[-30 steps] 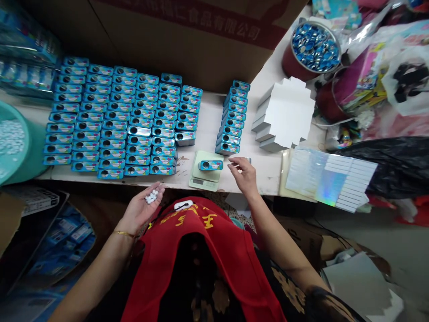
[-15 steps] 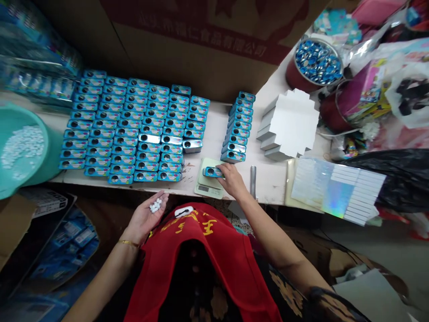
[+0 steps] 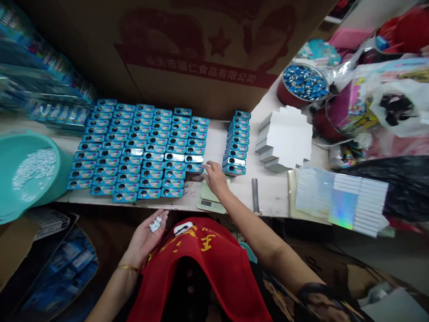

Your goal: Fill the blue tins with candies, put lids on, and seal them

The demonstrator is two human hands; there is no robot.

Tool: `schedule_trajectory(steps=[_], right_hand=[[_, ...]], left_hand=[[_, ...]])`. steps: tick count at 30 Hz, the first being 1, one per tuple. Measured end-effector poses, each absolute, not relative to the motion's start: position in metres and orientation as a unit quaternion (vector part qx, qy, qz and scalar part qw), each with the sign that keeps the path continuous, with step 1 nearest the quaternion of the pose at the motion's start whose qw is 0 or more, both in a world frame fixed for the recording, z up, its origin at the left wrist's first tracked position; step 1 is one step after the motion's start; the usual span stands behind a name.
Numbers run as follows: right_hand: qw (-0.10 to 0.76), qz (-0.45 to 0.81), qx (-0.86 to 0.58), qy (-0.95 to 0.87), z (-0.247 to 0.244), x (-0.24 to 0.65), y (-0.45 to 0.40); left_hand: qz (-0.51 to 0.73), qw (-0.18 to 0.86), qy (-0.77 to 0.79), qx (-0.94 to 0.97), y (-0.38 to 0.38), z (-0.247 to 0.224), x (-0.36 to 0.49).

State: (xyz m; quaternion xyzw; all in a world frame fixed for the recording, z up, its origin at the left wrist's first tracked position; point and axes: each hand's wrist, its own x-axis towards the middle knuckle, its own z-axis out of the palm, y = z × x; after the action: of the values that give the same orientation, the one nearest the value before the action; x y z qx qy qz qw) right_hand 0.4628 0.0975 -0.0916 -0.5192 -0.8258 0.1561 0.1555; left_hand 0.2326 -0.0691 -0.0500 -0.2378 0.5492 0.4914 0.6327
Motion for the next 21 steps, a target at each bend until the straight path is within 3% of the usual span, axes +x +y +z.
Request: schedule_trajectory(steps=[3, 7, 12, 21], right_hand=[[0.173, 0.079, -0.584, -0.789, -0.086, 0.512, 0.085], [0.088, 0.015, -0.619, -0.780, -0.094, 0.552, 0.087], [0.048, -0.018, -0.580, -0.813, -0.095, 0.560, 0.096], [0.034, 0.006, -0.455, -0.890, -0.042, 0.541, 0.053]], left_hand=[[0.481, 0.639, 0.551, -0.237, -0.065, -0.052, 0.234], [0.480, 0.666, 0.531, -0.211, -0.056, -0.051, 0.241], [0.475, 0.693, 0.517, -0.168, -0.047, -0.045, 0.254], [0.469, 0.696, 0.519, -0.160, -0.045, -0.045, 0.263]])
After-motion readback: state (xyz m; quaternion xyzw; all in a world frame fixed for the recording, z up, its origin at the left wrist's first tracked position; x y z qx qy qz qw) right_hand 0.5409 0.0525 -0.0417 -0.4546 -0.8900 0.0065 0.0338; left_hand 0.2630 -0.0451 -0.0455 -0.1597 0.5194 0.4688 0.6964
